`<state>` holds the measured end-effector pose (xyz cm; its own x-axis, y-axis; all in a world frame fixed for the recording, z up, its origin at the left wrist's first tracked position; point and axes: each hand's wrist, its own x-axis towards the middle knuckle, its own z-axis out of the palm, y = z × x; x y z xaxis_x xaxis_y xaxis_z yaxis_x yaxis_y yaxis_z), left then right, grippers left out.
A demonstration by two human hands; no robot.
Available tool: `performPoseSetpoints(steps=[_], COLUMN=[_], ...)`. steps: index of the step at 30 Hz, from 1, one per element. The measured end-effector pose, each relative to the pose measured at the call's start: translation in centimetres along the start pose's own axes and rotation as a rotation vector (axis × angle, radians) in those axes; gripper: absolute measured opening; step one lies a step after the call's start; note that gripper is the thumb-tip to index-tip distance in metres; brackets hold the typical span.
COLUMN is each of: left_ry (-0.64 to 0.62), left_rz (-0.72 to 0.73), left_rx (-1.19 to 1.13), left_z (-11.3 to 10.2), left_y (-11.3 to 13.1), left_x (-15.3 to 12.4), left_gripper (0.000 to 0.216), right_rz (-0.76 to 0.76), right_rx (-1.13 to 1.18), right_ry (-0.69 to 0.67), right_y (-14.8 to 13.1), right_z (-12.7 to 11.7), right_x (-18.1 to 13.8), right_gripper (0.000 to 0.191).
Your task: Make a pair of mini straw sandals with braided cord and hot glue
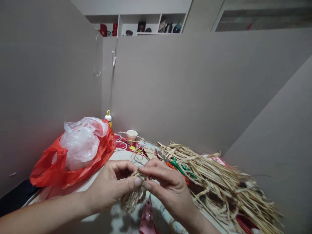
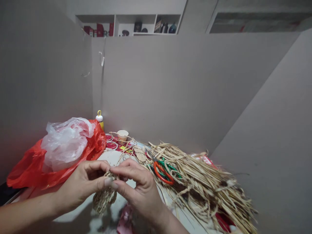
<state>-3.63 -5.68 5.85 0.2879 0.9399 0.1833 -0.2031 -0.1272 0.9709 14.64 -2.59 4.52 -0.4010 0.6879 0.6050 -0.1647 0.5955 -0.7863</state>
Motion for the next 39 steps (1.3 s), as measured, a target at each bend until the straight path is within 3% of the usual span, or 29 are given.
performPoseSetpoints(steps=[4,9,13,16,21,25,28,34,39], left_ry=[0.053,0.160,0.223,0.187,0.041,0.055,0.027,0.049,0.054], left_rz=[0.083,0.098,0.130,0.113,0.088,0.106,0.039,-0.020,-0.049], left_rx=[-0.031,-0.103,-0.126,-0.113,0.006,0.141,0.180,0.068,0.025], left_z=[-0.5,-0.8,-0.8,-1.0,-1.7,-2.1,-2.2,-2.2,-2.0], left_y=[-0.1,-0.7,-1.0,-0.6,1.0,1.7,1.5,1.4,1.6], left_x=[0.4,0.7,0.8,0.9,1.2,1.3,1.4,1.6,1.3], left_gripper=[0.016,0.018,0.020,0.021,0.022,0.022,0.016,0.010,0.008], right_rz=[0.098,0.240,0.403,0.471,0.382,0.300,0.296,0.364,0.270], right_rx=[0.189,0.030,-0.007,-0.004,-0.146,-0.270,-0.309,-0.363,-0.291], right_ry=[0.079,-0.044,-0.072,-0.106,-0.169,-0.278,-0.347,-0.251,-0.169], right_y=[-0.1,0.1,0.4,0.2,-1.1,-2.1,-2.7,-2.9,-2.8], right_z=[-0.2,0.5,1.4,1.3,-0.5,-1.5,-1.6,-1.8,-2.3], right_x=[-0.1,0.2,0.4,0.5,0.9,1.2,1.3,1.1,1.0], right_gripper=[0.057,0.031,0.038,0.033,0.019,0.021,0.022,0.033,0.019])
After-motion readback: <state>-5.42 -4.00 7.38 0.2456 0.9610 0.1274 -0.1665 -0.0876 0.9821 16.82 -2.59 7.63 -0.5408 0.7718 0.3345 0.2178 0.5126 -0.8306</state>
